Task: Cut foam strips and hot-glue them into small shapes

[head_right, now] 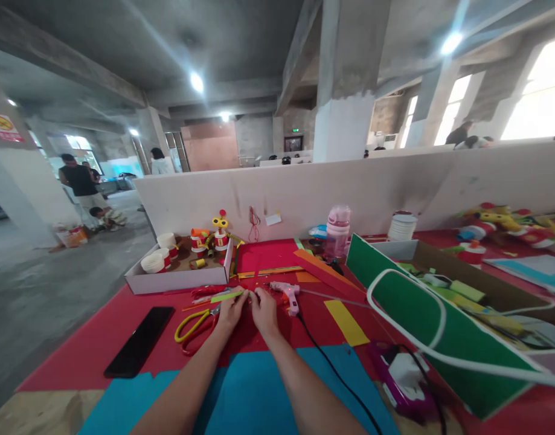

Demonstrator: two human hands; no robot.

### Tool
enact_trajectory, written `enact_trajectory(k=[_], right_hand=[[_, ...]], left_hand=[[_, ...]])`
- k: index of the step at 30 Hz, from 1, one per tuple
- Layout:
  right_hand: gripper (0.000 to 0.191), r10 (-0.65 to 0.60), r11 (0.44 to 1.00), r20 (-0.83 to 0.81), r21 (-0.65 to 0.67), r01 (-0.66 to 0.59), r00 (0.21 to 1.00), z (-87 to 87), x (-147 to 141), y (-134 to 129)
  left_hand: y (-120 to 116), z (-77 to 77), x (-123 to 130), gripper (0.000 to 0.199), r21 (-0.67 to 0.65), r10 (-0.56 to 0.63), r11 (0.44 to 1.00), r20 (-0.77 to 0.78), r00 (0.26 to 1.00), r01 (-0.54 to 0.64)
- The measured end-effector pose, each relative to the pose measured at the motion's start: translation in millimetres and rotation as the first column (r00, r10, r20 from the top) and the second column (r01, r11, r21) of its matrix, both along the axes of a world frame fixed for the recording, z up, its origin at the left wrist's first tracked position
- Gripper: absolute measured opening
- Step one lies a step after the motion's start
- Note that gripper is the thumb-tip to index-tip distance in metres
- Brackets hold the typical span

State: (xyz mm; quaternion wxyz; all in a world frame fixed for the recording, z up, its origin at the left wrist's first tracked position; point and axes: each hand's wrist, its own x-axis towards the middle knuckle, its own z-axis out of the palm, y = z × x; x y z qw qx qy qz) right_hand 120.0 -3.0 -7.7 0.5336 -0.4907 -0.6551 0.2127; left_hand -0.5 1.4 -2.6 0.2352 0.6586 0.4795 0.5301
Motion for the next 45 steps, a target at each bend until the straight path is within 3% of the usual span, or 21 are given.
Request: enact_trajectory(k=[5, 13, 17, 20, 24, 31, 40, 45], right_hand=[[0.031, 0.107, 0.994, 0.019, 0.006, -0.107, 0.994, -0.1, 7, 1], [0.032, 0.133, 0.990, -0.104, -0.028, -0.137, 0.986, 3.8, 15, 1], [0.036, 0.039, 0.996, -0.261, -0.065, -0.058, 0.965, 3.6, 26, 6], [0.039, 0.000, 0.997, -0.322, -0.072, -0.024, 0.947, 5.0, 30, 6], [0.034, 0.084, 0.987, -0.347, -0.101, -0.126, 0.934, 5.9, 22, 3], [0.025, 0.119, 0.961, -0.528, -0.152, -0.232, 0.841, 1.2, 12, 2], [0.028, 0.062, 0.963, -0.536, -0.190, -0.193, 0.842, 4.6, 10, -2], [0.029, 0.106, 0.943, -0.579, -0.199, -0.266, 0.808, 3.3, 5, -4]], left_hand=[[-2, -2.7, -1, 0.032, -0.033, -0.027, 0.999, 0.076, 0.997, 0.030], [-7, 5.3, -1, 0.044, -0.271, 0.007, 0.960, 0.286, 0.958, 0.074], [-9, 6.2, -4, 0.044, -0.206, -0.023, 0.973, 0.376, 0.927, 0.108], [-12, 7.5, -6, 0.042, -0.180, -0.014, 0.980, 0.341, 0.940, 0.080], [-15, 10.0, -3, 0.038, -0.170, -0.049, 0.980, 0.311, 0.949, 0.107], [-13, 7.0, 0, 0.025, -0.241, -0.178, 0.920, 0.449, 0.876, 0.310], [-14, 8.3, 0, 0.025, -0.220, -0.182, 0.927, 0.445, 0.877, 0.304], [-11, 4.5, -1, 0.023, -0.218, -0.164, 0.937, 0.420, 0.893, 0.274]])
